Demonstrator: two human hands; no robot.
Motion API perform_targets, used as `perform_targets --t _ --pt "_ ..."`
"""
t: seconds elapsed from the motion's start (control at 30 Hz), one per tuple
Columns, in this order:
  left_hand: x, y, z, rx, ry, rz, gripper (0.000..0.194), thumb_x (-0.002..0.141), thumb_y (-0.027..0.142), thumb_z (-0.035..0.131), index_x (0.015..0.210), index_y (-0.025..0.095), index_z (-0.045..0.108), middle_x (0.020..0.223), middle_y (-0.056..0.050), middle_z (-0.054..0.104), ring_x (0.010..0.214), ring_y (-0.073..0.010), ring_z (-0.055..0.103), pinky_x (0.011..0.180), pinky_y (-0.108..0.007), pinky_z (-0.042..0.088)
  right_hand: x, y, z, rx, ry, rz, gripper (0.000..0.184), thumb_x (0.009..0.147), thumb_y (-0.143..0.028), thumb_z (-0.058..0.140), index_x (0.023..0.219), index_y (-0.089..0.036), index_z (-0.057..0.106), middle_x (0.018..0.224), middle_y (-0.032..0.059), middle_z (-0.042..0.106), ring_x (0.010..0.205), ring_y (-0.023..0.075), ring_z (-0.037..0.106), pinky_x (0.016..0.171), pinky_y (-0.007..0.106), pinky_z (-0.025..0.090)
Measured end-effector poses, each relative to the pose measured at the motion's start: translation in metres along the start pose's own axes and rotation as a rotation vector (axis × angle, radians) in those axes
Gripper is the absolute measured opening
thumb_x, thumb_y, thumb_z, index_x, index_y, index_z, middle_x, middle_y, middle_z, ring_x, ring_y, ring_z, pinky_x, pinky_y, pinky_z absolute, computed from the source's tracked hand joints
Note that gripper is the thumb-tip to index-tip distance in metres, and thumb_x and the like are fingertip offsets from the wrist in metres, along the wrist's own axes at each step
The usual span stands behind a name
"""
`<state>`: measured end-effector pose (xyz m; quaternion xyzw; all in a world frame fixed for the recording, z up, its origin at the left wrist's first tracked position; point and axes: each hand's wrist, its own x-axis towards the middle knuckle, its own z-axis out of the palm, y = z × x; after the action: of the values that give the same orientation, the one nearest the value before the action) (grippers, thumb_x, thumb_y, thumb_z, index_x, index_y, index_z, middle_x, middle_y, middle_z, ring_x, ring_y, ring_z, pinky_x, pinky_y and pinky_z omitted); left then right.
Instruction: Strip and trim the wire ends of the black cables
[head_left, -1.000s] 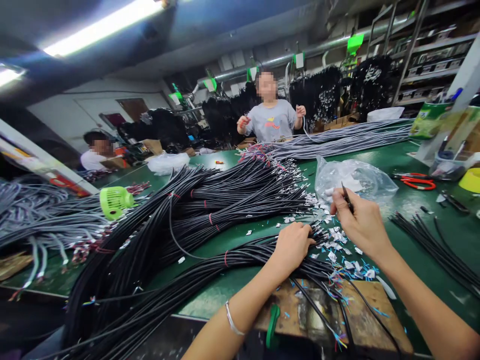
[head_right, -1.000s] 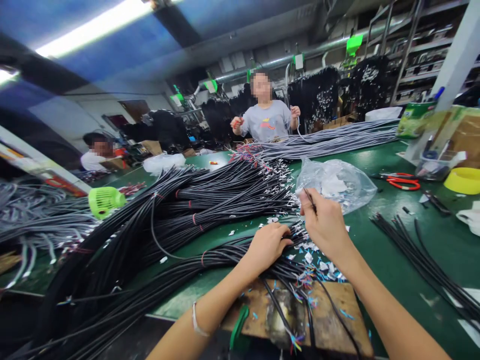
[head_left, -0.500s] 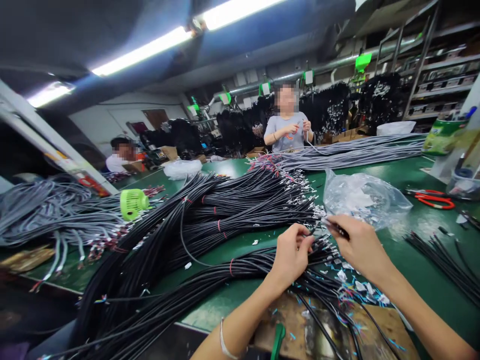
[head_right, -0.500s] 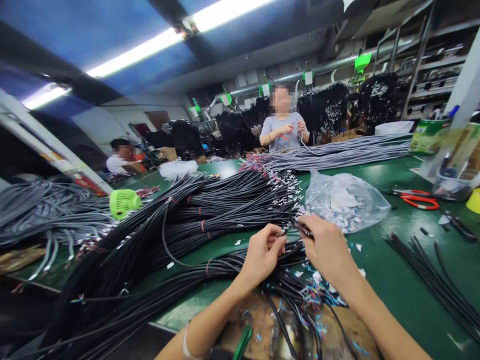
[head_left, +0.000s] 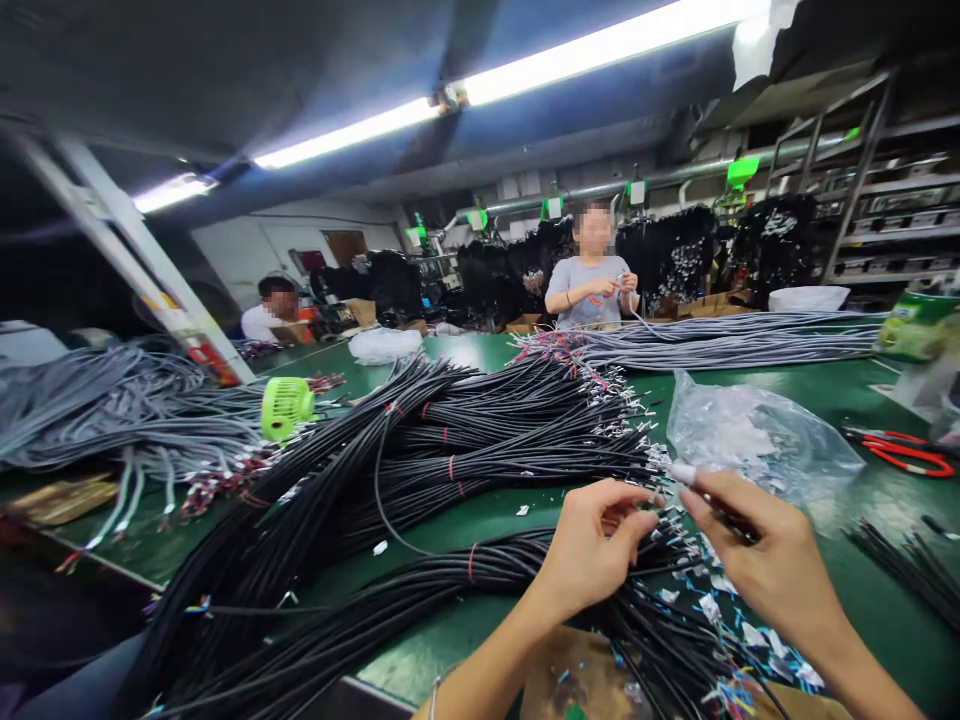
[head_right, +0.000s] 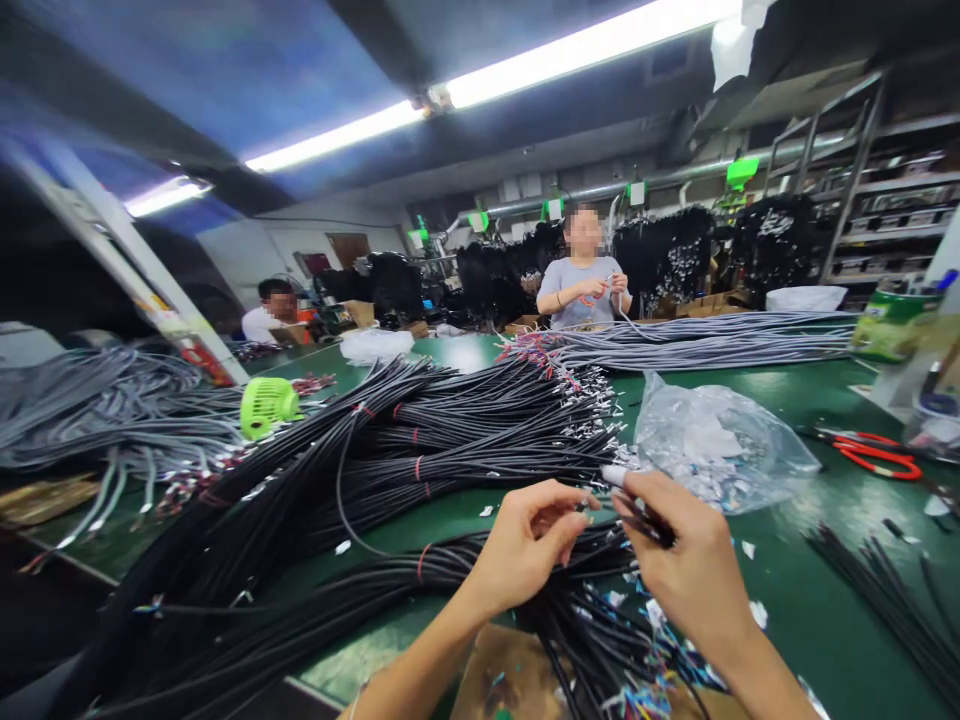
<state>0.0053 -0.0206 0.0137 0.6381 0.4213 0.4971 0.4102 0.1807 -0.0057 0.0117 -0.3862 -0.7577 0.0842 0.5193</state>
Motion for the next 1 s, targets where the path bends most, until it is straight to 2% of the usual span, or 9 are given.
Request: perform_targets --t 0.07,0.17,0.37,0.53,0.63,0.7,0.77,0.87,1.0 --pt "-0.003 -0.001 0.004 0.033 0.017 -0.012 0.016 0.077 0.023 0.061 0.084 0.01 0.067 0.066 -0.002 0.057 0.045 -0.0071 0.049 0.044 -0.019 0.038 -0.002 -0.001 0.002 0.022 -0.053 -0.097 0.014 0.083 -0.014 0.056 0.093 -0.019 0.062 0.085 0.0033 0.065 0.072 0.0133 0.061 0.065 0.022 0.049" --pt "-0.004 -0.002 0.006 0.086 0.082 -0.018 0.013 0.075 0.022 0.063 0.076 0.01 0.066 0.06 -0.001 0.056 0.045 -0.0075 0.047 0.043 -0.019 0.036 -0.005 -0.003 0.005 0.019 -0.049 -0.168 0.021 0.08 -0.006 0.056 0.095 -0.02 0.061 0.085 0.0026 0.064 0.073 0.0121 0.061 0.066 0.02 0.048" --pt "-0.002 0.0 0.006 0.201 0.166 0.021 0.022 0.081 0.019 0.052 0.067 0.011 0.066 0.058 -0.001 0.056 0.046 -0.007 0.042 0.043 -0.019 0.031 -0.007 -0.008 0.01 0.016 -0.006 -0.236 0.019 0.081 -0.005 0.055 0.091 -0.019 0.062 0.078 0.0023 0.063 0.064 0.0107 0.059 0.06 0.02 0.047" --pt "-0.002 -0.003 0.005 0.129 0.15 0.007 0.017 0.08 0.022 0.055 0.069 0.012 0.063 0.058 0.0 0.055 0.043 -0.0078 0.048 0.041 -0.019 0.035 -0.008 -0.009 0.014 0.02 0.038 -0.102 0.009 0.081 -0.019 0.059 0.087 -0.018 0.065 0.077 0.0036 0.067 0.062 0.014 0.062 0.058 0.022 0.051" --pt "-0.003 -0.003 0.005 0.052 0.161 0.007 0.014 0.077 0.024 0.061 0.069 0.013 0.061 0.061 0.0 0.055 0.046 -0.0106 0.056 0.045 -0.02 0.042 -0.007 -0.007 0.014 -0.04 0.072 0.037 0.018 0.079 -0.032 0.062 0.087 -0.017 0.068 0.076 0.0057 0.07 0.058 0.0163 0.064 0.055 0.024 0.053" --pt "-0.003 0.0 0.005 0.029 0.199 0.021 0.014 0.074 0.023 0.064 0.065 0.013 0.06 0.062 0.0 0.055 0.049 -0.0112 0.057 0.048 -0.021 0.044 -0.007 -0.007 0.013 -0.11 0.026 0.083 0.029 0.079 -0.04 0.061 0.093 -0.016 0.068 0.078 0.007 0.071 0.059 0.0183 0.066 0.055 0.027 0.055" --pt "-0.003 0.002 0.004 -0.012 0.24 0.017 0.015 0.071 0.022 0.067 0.063 0.013 0.058 0.062 0.0 0.055 0.049 -0.011 0.056 0.048 -0.021 0.045 -0.007 -0.007 0.012 -0.201 -0.026 0.082 0.037 0.082 -0.044 0.056 0.104 -0.016 0.066 0.089 0.0089 0.072 0.071 0.0217 0.069 0.062 0.03 0.057" --pt "-0.003 0.004 0.003 -0.076 0.266 -0.012 0.017 0.069 0.022 0.069 0.062 0.014 0.056 0.061 0.001 0.054 0.048 -0.0102 0.053 0.046 -0.021 0.044 -0.008 -0.008 0.012 -0.294 -0.07 0.009 0.035 0.087 -0.041 0.049 0.111 -0.019 0.063 0.104 0.0091 0.069 0.092 0.0242 0.067 0.073 0.034 0.056" --pt "-0.002 0.002 0.002 -0.045 0.266 0.006 0.016 0.07 0.022 0.068 0.062 0.013 0.058 0.061 0.001 0.054 0.049 -0.0095 0.051 0.047 -0.021 0.043 -0.009 -0.006 0.013 -0.261 -0.093 -0.082 0.027 0.087 -0.036 0.051 0.104 -0.022 0.067 0.096 0.0054 0.071 0.086 0.0201 0.068 0.068 0.027 0.057"
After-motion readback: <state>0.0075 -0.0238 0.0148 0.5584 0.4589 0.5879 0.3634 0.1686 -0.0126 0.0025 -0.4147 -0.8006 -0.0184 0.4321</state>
